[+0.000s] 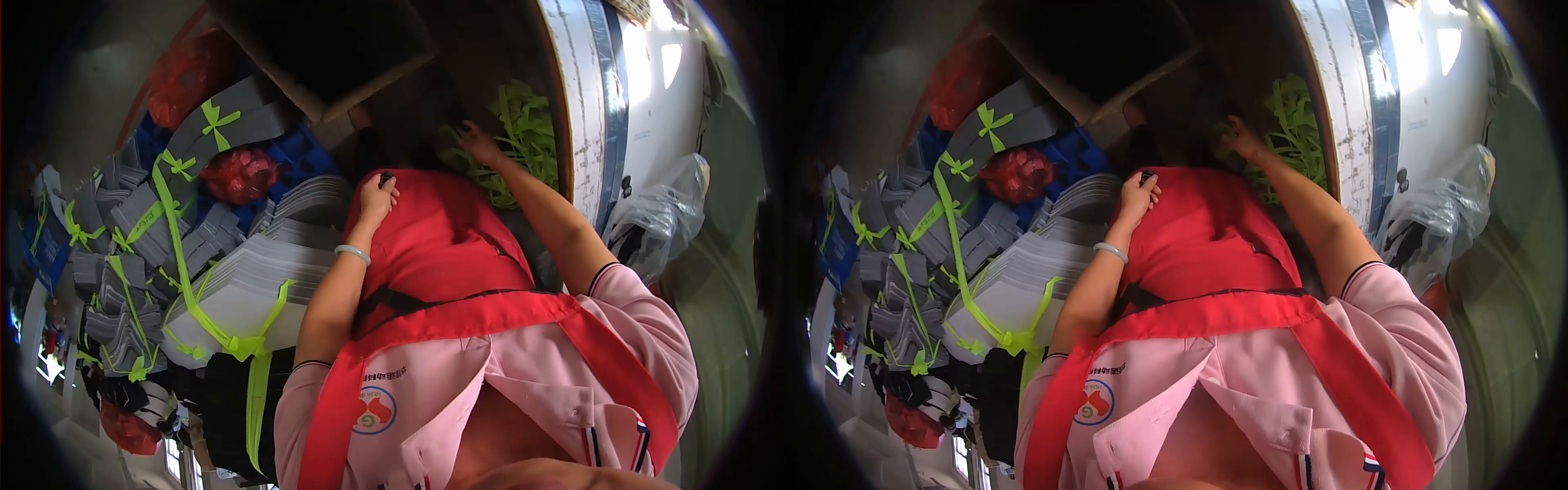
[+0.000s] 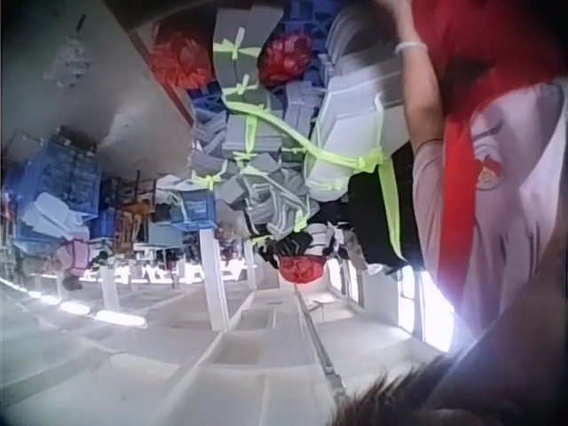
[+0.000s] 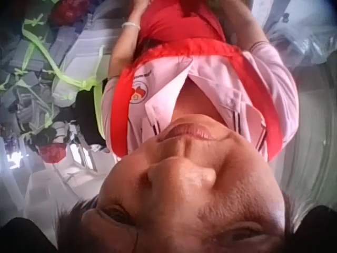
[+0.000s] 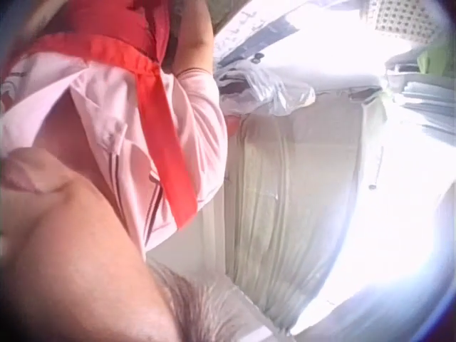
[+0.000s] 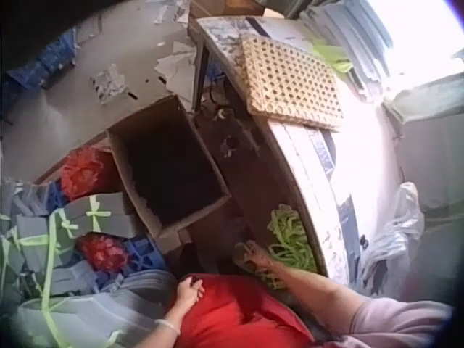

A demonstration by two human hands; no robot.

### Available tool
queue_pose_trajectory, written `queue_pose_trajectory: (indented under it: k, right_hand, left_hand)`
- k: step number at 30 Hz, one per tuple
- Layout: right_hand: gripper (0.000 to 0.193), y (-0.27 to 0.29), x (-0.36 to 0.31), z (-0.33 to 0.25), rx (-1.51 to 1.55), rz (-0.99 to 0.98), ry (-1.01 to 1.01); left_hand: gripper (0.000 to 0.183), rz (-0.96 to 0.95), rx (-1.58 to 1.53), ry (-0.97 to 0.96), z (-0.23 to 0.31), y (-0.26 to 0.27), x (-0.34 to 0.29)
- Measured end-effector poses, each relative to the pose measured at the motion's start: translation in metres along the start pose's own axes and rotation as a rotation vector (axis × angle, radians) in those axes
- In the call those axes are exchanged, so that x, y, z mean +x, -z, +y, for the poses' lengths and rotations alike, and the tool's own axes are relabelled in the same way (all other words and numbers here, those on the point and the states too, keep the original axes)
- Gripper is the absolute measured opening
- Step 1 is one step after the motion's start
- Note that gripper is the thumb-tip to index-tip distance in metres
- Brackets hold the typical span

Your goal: Assembling and inspecting small black plastic buckles and straps.

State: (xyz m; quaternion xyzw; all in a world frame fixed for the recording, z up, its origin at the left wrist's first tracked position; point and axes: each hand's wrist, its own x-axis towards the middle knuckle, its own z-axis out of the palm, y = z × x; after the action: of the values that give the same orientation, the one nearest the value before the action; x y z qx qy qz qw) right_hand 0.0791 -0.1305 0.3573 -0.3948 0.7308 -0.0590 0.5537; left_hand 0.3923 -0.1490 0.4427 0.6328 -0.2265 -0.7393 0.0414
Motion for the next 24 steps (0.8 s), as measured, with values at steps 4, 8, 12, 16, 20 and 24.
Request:
queue_pose_trajectory:
  k: [4, 8, 12, 16, 20, 24]
  right_hand:
    - [0.071, -0.029, 0.074, -0.014, 0.031, 0.028, -0.219]
    - [0.073, -0.057, 0.139, 0.024, 0.047, 0.030, -0.351]
    - [0.068, -0.091, 0.192, 0.073, 0.154, 0.037, -0.362]
    - [0.060, -0.130, 0.247, 0.141, 0.089, 0.222, -0.267]
    - [0.052, -0.124, 0.331, 0.245, -0.508, 0.568, 0.040]
    - [0.051, -0.134, 0.376, 0.308, -0.418, 0.547, -0.010]
  left_hand:
    - [0.014, 0.102, -0.232, 0.023, -0.026, 0.012, 0.032]
    - [0.014, 0.182, -0.476, 0.022, -0.017, 0.019, 0.066]
    - [0.013, 0.319, -0.519, -0.058, -0.035, 0.030, 0.106]
    - [0.013, 0.418, -0.588, 0.018, -0.051, 0.040, 0.124]
    - [0.013, 0.364, -0.608, 0.070, -0.041, 0.046, 0.130]
    - [0.016, 0.363, -0.544, 0.089, -0.040, 0.045, 0.130]
